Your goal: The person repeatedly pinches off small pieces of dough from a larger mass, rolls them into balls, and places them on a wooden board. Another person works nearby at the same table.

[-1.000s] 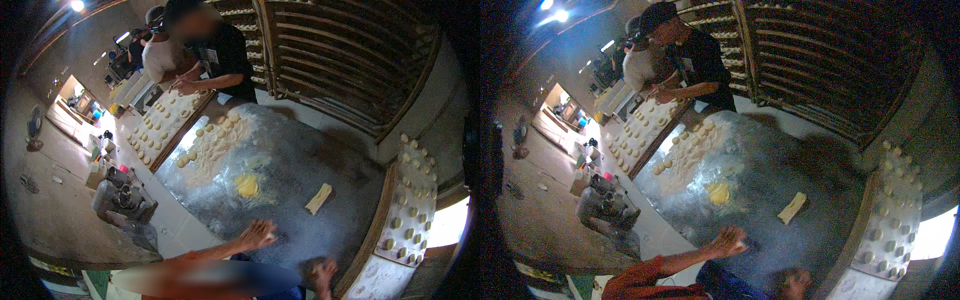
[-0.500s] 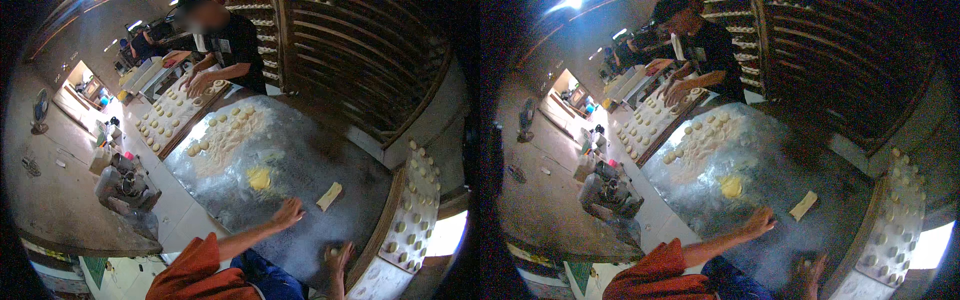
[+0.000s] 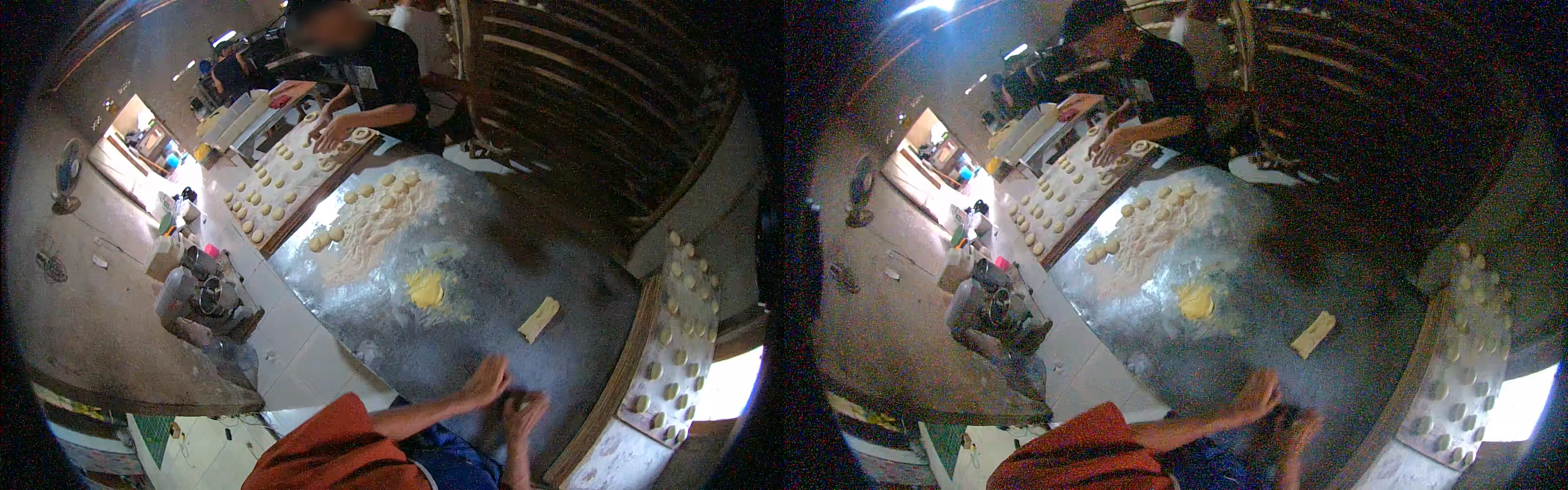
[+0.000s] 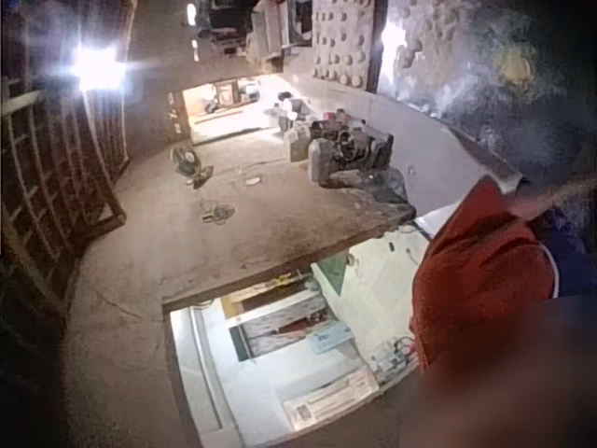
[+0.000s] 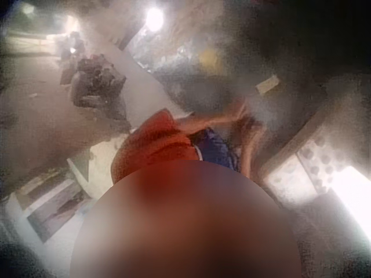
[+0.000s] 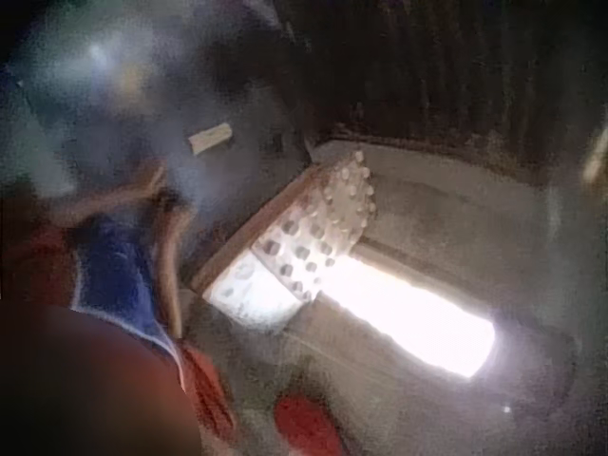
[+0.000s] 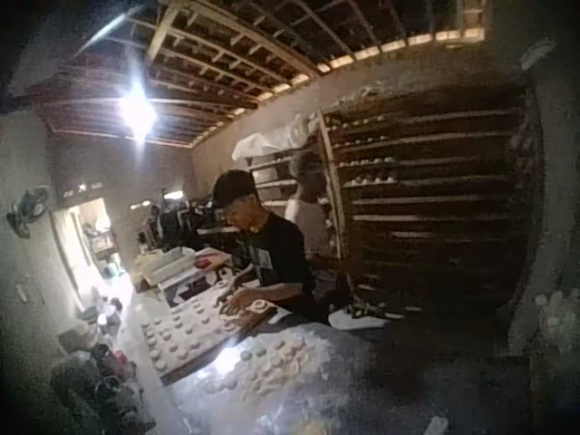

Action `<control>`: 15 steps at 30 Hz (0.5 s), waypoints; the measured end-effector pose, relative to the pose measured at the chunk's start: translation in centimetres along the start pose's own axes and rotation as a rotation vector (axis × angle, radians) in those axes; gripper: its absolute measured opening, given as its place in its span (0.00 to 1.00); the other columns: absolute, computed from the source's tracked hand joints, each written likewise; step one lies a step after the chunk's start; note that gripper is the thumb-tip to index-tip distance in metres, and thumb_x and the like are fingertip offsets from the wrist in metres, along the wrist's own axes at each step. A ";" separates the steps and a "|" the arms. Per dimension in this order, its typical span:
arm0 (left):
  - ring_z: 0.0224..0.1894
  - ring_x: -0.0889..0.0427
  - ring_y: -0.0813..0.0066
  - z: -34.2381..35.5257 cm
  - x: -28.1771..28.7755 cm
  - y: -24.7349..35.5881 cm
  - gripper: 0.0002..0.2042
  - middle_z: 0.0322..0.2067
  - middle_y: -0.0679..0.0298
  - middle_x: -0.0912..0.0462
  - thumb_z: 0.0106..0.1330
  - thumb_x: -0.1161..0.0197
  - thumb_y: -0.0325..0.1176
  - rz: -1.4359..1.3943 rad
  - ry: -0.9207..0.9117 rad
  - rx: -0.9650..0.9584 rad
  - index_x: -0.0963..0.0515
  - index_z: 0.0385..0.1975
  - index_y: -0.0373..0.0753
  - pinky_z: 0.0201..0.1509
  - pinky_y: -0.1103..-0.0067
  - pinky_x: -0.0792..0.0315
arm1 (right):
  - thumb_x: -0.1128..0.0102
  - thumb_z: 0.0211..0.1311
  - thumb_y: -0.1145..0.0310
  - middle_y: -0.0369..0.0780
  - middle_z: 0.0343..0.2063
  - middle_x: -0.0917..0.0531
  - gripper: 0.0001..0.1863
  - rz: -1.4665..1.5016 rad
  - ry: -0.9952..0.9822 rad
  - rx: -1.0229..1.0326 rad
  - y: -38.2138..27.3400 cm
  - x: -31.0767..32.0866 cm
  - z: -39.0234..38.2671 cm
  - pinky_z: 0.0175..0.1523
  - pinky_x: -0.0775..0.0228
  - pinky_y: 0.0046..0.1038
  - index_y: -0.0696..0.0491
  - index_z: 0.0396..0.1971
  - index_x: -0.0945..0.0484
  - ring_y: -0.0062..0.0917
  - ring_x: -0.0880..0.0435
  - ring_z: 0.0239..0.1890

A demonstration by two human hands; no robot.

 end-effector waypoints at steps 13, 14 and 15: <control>0.41 0.28 0.54 -3.2 3.0 -4.1 0.08 0.36 0.52 0.32 0.65 0.41 0.26 0.186 -0.376 -0.273 0.34 0.36 0.34 0.47 0.60 0.33 | 0.30 0.56 0.66 0.64 0.58 0.30 0.32 -0.084 -0.256 -0.119 0.2 4.4 -3.9 0.69 0.39 0.53 0.68 0.55 0.33 0.58 0.31 0.64; 0.41 0.28 0.54 -2.7 3.6 -5.2 0.08 0.35 0.53 0.32 0.65 0.40 0.26 0.215 -0.393 -0.325 0.34 0.36 0.35 0.47 0.60 0.34 | 0.30 0.56 0.66 0.63 0.57 0.29 0.31 -0.148 -0.271 -0.089 1.0 5.2 -3.4 0.69 0.39 0.54 0.68 0.54 0.33 0.57 0.31 0.63; 0.40 0.28 0.53 -2.3 4.5 -6.4 0.09 0.35 0.53 0.31 0.64 0.39 0.26 0.252 -0.407 -0.375 0.34 0.36 0.35 0.46 0.60 0.34 | 0.29 0.55 0.66 0.62 0.56 0.28 0.31 -0.206 -0.285 -0.052 1.6 5.9 -2.8 0.69 0.39 0.54 0.67 0.53 0.32 0.57 0.30 0.62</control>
Point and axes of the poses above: each hand's wrist, its own z-axis towards the middle knuckle, its own x-axis out of the back of the hand, y = z × x, the point moved 2 cm from there along z, towards the middle knuckle
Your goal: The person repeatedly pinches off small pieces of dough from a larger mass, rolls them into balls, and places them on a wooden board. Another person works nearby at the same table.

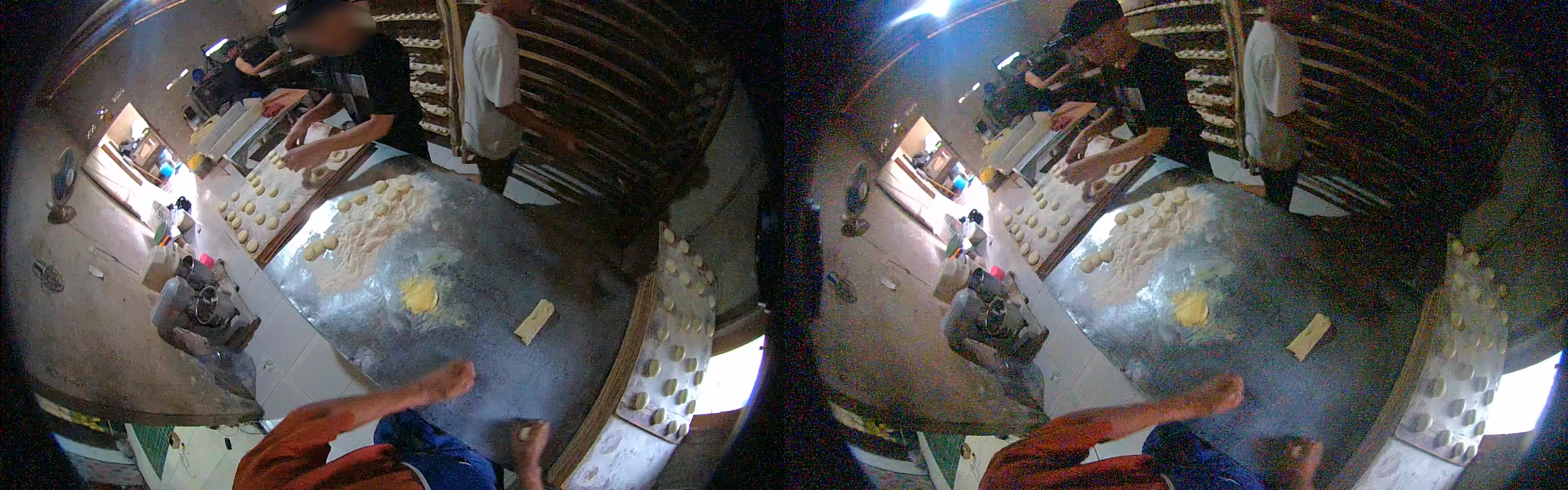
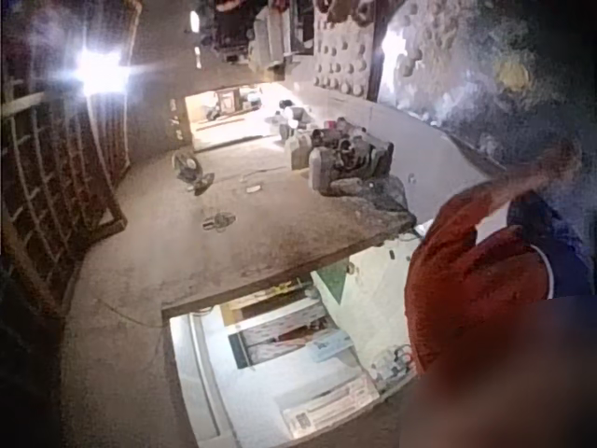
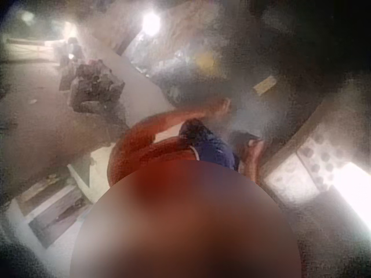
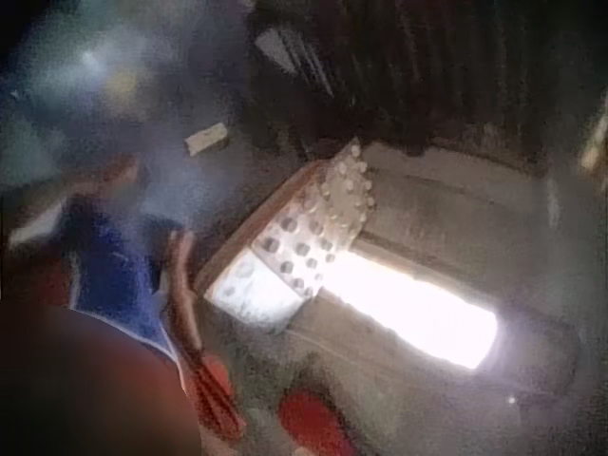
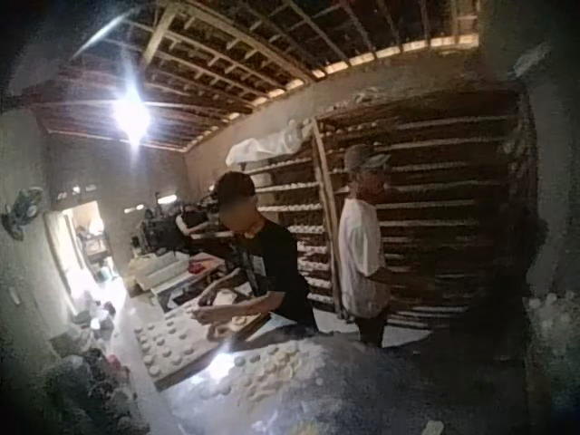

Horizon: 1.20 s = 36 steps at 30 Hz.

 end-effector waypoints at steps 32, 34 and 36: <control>0.31 0.27 0.53 5.4 2.9 -5.2 0.08 0.26 0.55 0.28 0.60 0.36 0.28 -0.169 0.256 0.188 0.30 0.27 0.38 0.37 0.62 0.34 | 0.32 0.47 0.76 0.49 0.32 0.26 0.18 0.050 0.196 0.169 -2.6 7.2 9.9 0.43 0.35 0.46 0.57 0.39 0.27 0.49 0.28 0.38; 0.36 0.28 0.55 6.2 2.8 -4.6 0.12 0.34 0.55 0.27 0.63 0.33 0.29 -0.097 0.218 0.354 0.31 0.37 0.38 0.43 0.63 0.34 | 0.31 0.48 0.76 0.49 0.34 0.27 0.19 0.064 0.324 0.073 -5.6 8.1 13.3 0.46 0.34 0.47 0.56 0.41 0.27 0.48 0.28 0.39; 0.40 0.28 0.56 5.2 2.2 -4.5 0.17 0.39 0.55 0.27 0.64 0.31 0.31 -0.097 0.176 0.370 0.34 0.44 0.39 0.48 0.62 0.35 | 0.31 0.48 0.76 0.48 0.32 0.27 0.18 0.178 0.250 0.121 -5.6 7.2 9.9 0.44 0.35 0.46 0.57 0.38 0.28 0.48 0.28 0.38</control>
Point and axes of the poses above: each hand's wrist, its own z-axis towards the middle knuckle, its own x-axis out of the back of the hand, y = z × x, the point moved 2 cm from there along z, towards the middle knuckle
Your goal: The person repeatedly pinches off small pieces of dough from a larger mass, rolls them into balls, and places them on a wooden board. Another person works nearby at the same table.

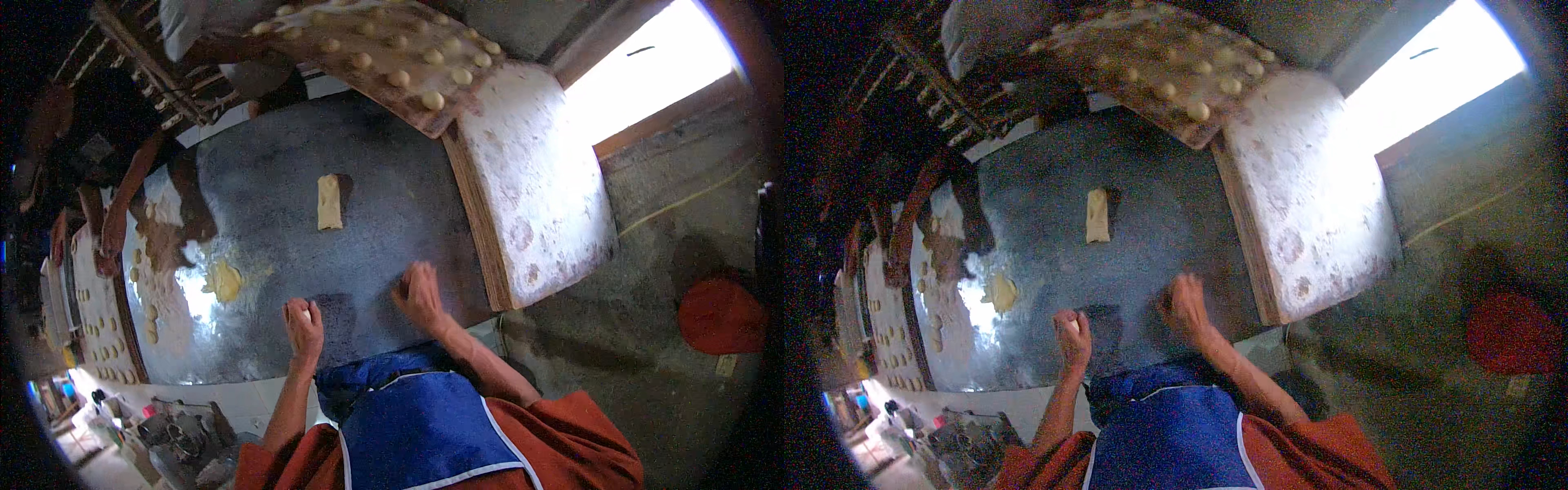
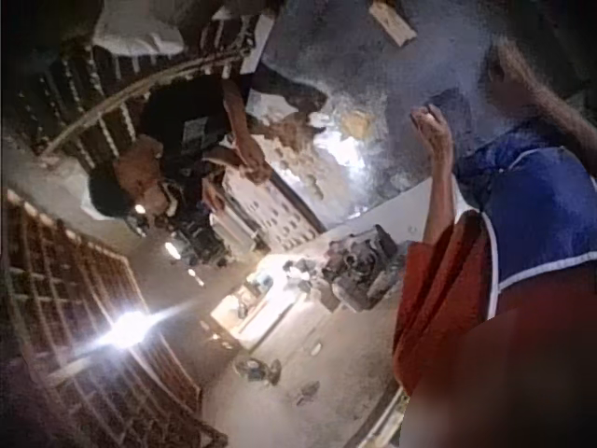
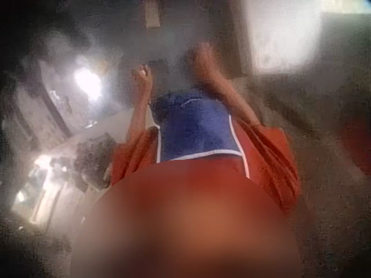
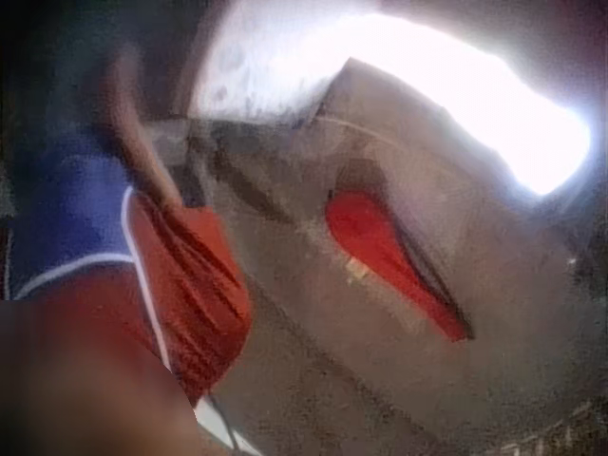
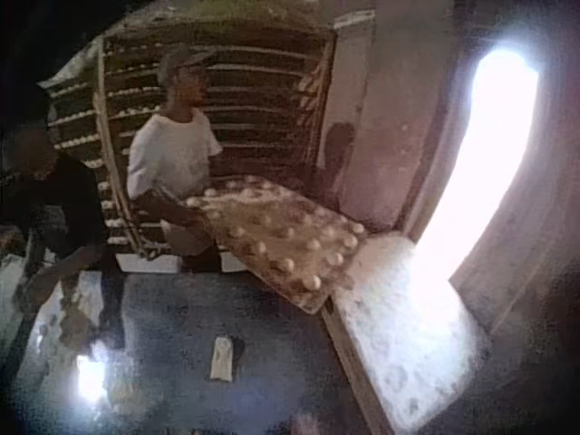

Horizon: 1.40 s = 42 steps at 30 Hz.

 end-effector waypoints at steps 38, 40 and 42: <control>0.41 0.16 0.64 3.5 4.8 18.4 0.10 0.38 0.61 0.17 0.59 0.26 0.31 -0.658 -0.507 0.012 0.18 0.38 0.38 0.44 0.72 0.22 | 0.32 0.66 0.62 0.33 0.32 0.14 0.14 0.942 -0.750 -0.545 -4.5 6.2 1.5 0.37 0.27 0.23 0.59 0.40 0.15 0.16 0.20 0.33; 0.36 0.17 0.64 3.8 6.8 18.3 0.09 0.36 0.59 0.17 0.60 0.27 0.31 -0.851 -0.685 0.104 0.20 0.34 0.37 0.39 0.72 0.23 | 0.34 0.66 0.66 0.33 0.30 0.15 0.10 0.946 -0.659 -0.658 -2.2 4.5 2.9 0.37 0.27 0.22 0.58 0.39 0.16 0.15 0.20 0.33; 0.35 0.17 0.62 3.9 8.9 17.3 0.09 0.35 0.59 0.18 0.61 0.27 0.33 -0.945 -0.576 0.076 0.20 0.33 0.38 0.37 0.72 0.23 | 0.34 0.66 0.66 0.35 0.32 0.15 0.10 0.860 -0.389 -0.637 -1.9 4.0 3.8 0.37 0.26 0.25 0.57 0.41 0.18 0.18 0.19 0.33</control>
Point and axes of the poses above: each hand's wrist, its own z-axis towards the middle knuckle, its own x-axis out of the back of the hand, y = z × x, the point moved 2 cm from there along z, towards the middle knuckle
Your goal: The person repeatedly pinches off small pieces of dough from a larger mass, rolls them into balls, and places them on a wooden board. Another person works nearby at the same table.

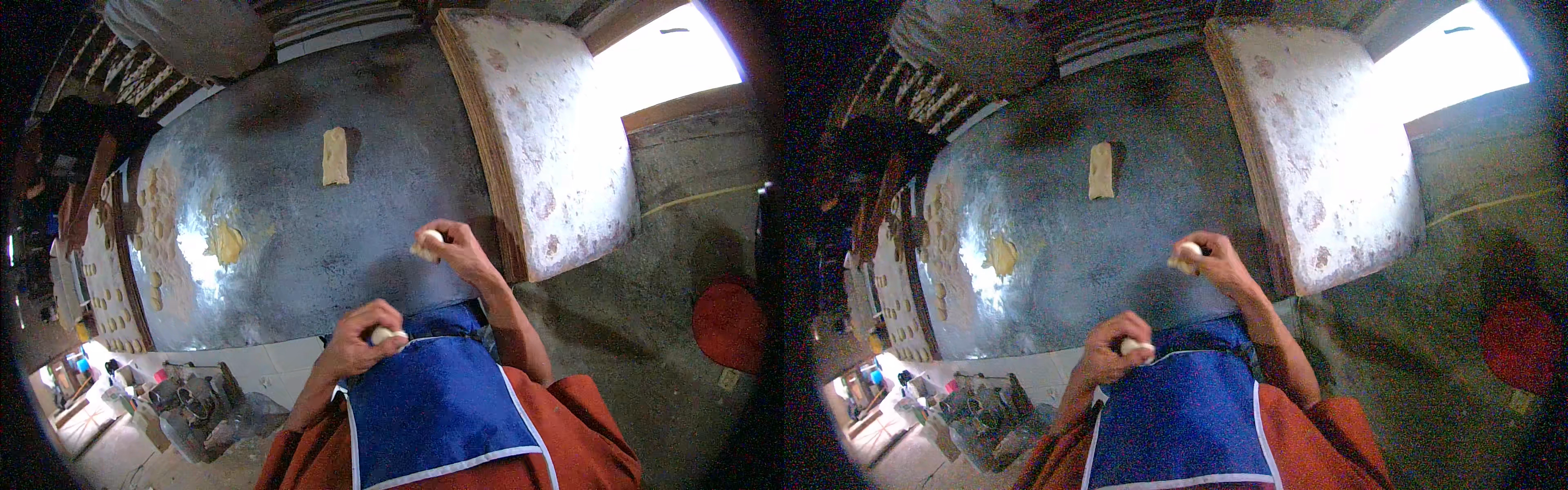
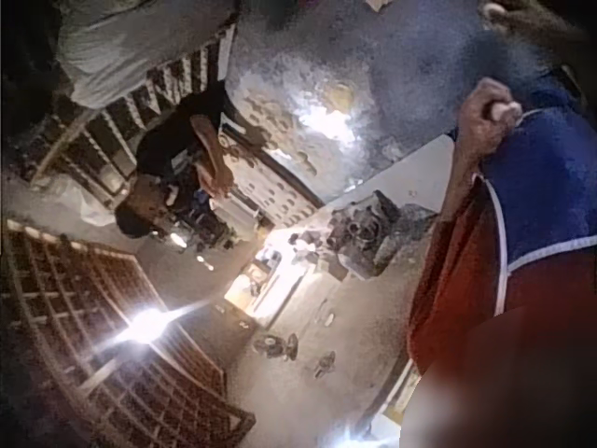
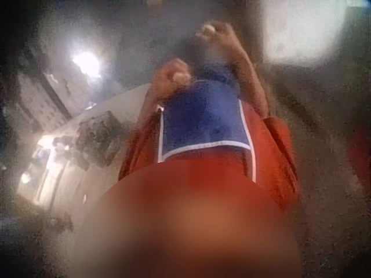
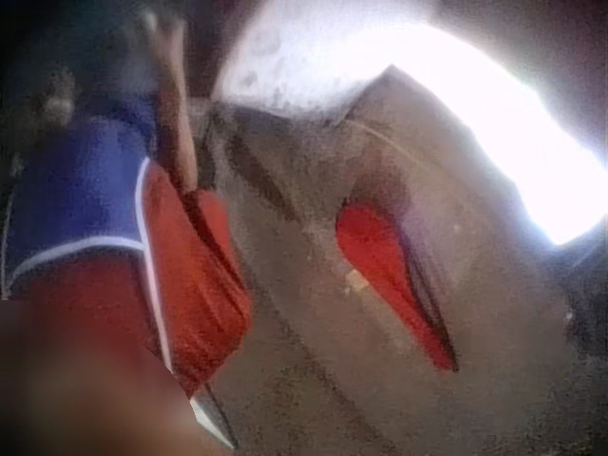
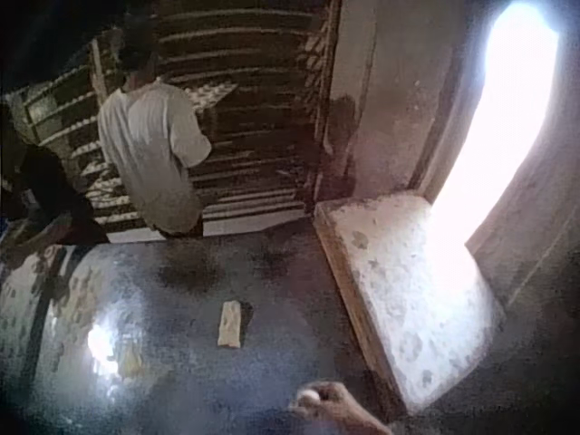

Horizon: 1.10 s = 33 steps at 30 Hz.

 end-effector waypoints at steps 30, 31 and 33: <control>0.40 0.24 0.55 0.7 9.6 -15.9 0.10 0.34 0.57 0.27 0.62 0.35 0.26 0.770 0.477 -0.045 0.32 0.34 0.38 0.49 0.62 0.31 | 0.24 0.43 0.69 0.44 0.28 0.27 0.26 -1.038 0.329 0.827 7.2 1.9 1.8 0.39 0.37 0.45 0.56 0.38 0.32 0.43 0.29 0.32; 0.41 0.23 0.54 1.7 10.4 -15.9 0.10 0.34 0.57 0.26 0.62 0.35 0.25 0.799 0.551 0.041 0.32 0.35 0.38 0.51 0.62 0.30 | 0.25 0.43 0.69 0.44 0.28 0.26 0.26 -0.995 0.390 0.776 4.8 0.9 2.8 0.40 0.36 0.45 0.56 0.39 0.32 0.43 0.28 0.32; 0.41 0.24 0.54 2.4 6.4 -15.2 0.11 0.34 0.57 0.26 0.62 0.34 0.25 0.739 0.662 0.015 0.33 0.36 0.39 0.50 0.62 0.30 | 0.25 0.43 0.69 0.44 0.28 0.25 0.26 -0.910 0.512 0.670 1.2 -2.4 4.5 0.40 0.35 0.45 0.56 0.41 0.31 0.43 0.28 0.31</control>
Point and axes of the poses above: each hand's wrist, its own z-axis towards the middle knuckle, its own x-axis out of the back of the hand, y = z × x, the point moved 2 cm from there along z, towards the middle knuckle
